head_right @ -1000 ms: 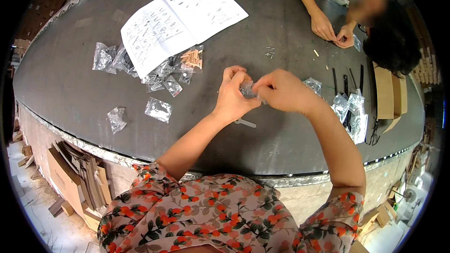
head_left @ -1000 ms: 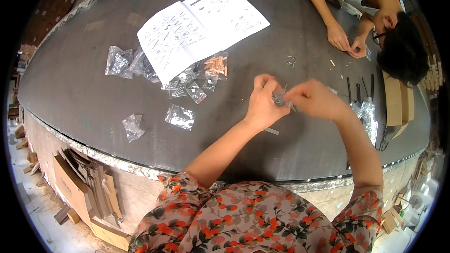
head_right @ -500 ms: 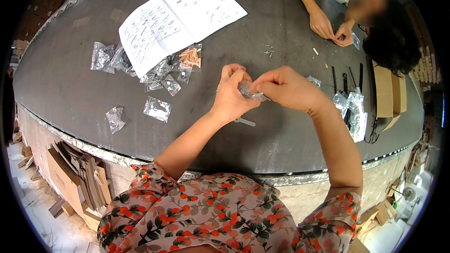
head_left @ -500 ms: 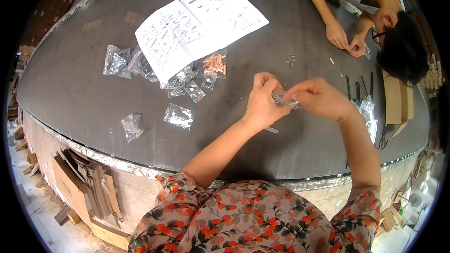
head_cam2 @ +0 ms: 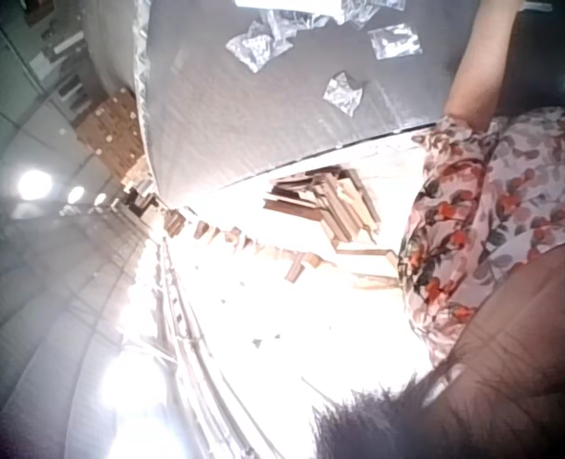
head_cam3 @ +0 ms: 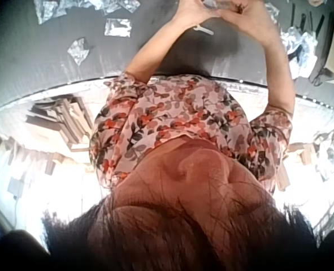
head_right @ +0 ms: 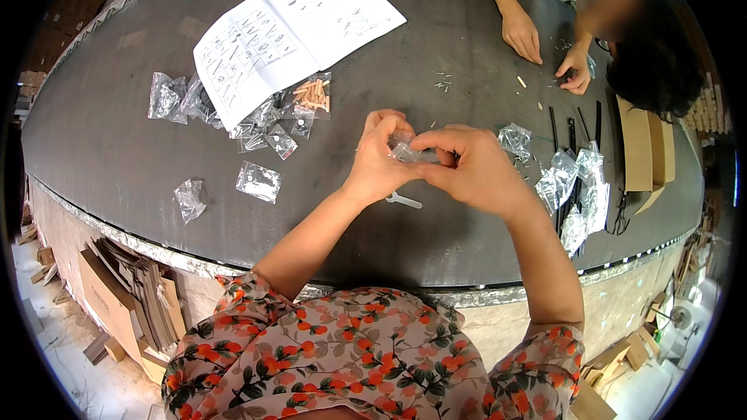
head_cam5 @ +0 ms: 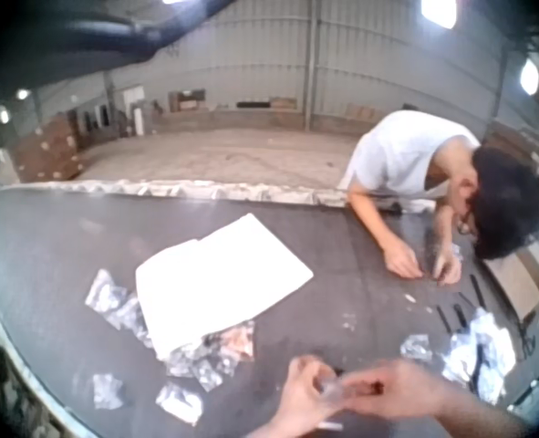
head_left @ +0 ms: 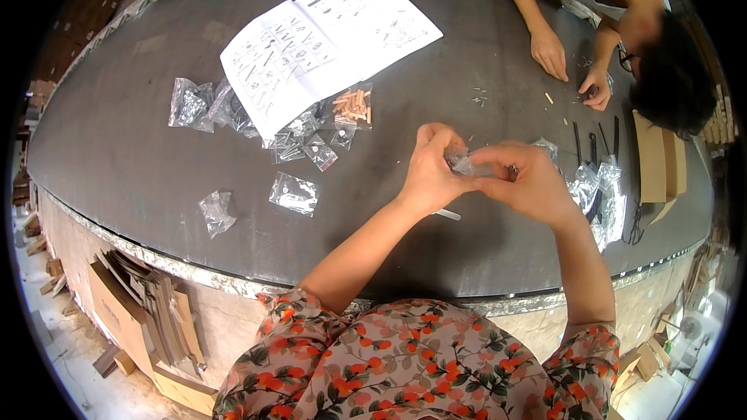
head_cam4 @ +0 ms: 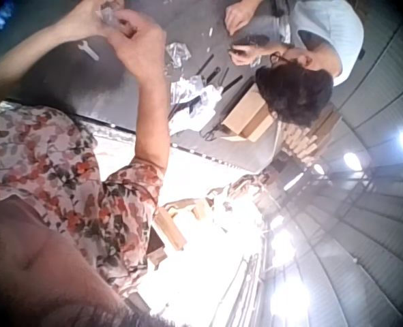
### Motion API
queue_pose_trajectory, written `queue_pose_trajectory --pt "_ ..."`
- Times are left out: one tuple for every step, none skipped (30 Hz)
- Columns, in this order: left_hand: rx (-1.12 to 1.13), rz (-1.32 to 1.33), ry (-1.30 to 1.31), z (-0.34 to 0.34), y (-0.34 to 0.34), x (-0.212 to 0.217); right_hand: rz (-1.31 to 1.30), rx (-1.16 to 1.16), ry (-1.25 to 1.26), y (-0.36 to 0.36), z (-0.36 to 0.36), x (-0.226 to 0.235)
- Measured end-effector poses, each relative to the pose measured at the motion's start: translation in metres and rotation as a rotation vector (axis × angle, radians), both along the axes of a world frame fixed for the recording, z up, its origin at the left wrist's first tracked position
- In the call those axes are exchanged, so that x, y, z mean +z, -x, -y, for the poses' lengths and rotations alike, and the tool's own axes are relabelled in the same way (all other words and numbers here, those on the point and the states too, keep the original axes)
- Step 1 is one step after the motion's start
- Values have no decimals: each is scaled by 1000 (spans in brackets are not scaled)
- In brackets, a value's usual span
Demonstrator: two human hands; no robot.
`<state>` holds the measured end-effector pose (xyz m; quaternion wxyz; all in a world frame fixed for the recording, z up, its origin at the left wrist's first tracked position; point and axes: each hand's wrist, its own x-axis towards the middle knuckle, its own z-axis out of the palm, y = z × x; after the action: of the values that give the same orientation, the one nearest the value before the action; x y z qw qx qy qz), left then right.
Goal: The person sorts small metal hardware by hand on a workbench, picking individual pieces from small plastic bags and arranging them on the table surface next to an instruction manual.
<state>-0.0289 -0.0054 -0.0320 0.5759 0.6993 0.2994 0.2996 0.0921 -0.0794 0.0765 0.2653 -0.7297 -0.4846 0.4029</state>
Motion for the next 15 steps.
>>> queue_pose_trajectory --pt "-19 -15 -13 0 0 0 99 29 -102 1 0 0" --pt "-36 -30 -26 1 -1 0 98 29 -102 2 1 -2" --pt "-36 -30 -26 1 -1 0 118 59 -168 2 3 -5" --pt "-43 -14 -7 2 -2 -1 138 89 -233 3 3 -9" --pt "-50 3 12 2 -2 -3 138 89 -234 2 4 -11" --pt "-50 3 11 1 -1 -5 170 134 -300 1 5 -12" --pt "-80 40 131 -1 0 -8 201 179 -366 -1 6 -13" --pt "-109 77 252 -3 2 -8 200 181 -367 0 7 -12" --pt "-107 76 251 -5 4 -6 206 188 -347 1 9 -11" --pt "-152 106 457 -6 5 -3 212 195 -326 2 10 -10" --pt "-198 138 663 -7 6 -1 213 195 -325 2 11 -10" --pt "-199 138 664 -7 7 -2 184 168 -309 3 12 -10" --pt "-235 165 624 -6 8 -3 154 141 -293 4 12 -10" --pt "-273 192 582 -6 9 -3 156 139 -294 4 12 -9" --pt "-276 193 581 -8 10 -3 160 139 -310 3 12 -9"
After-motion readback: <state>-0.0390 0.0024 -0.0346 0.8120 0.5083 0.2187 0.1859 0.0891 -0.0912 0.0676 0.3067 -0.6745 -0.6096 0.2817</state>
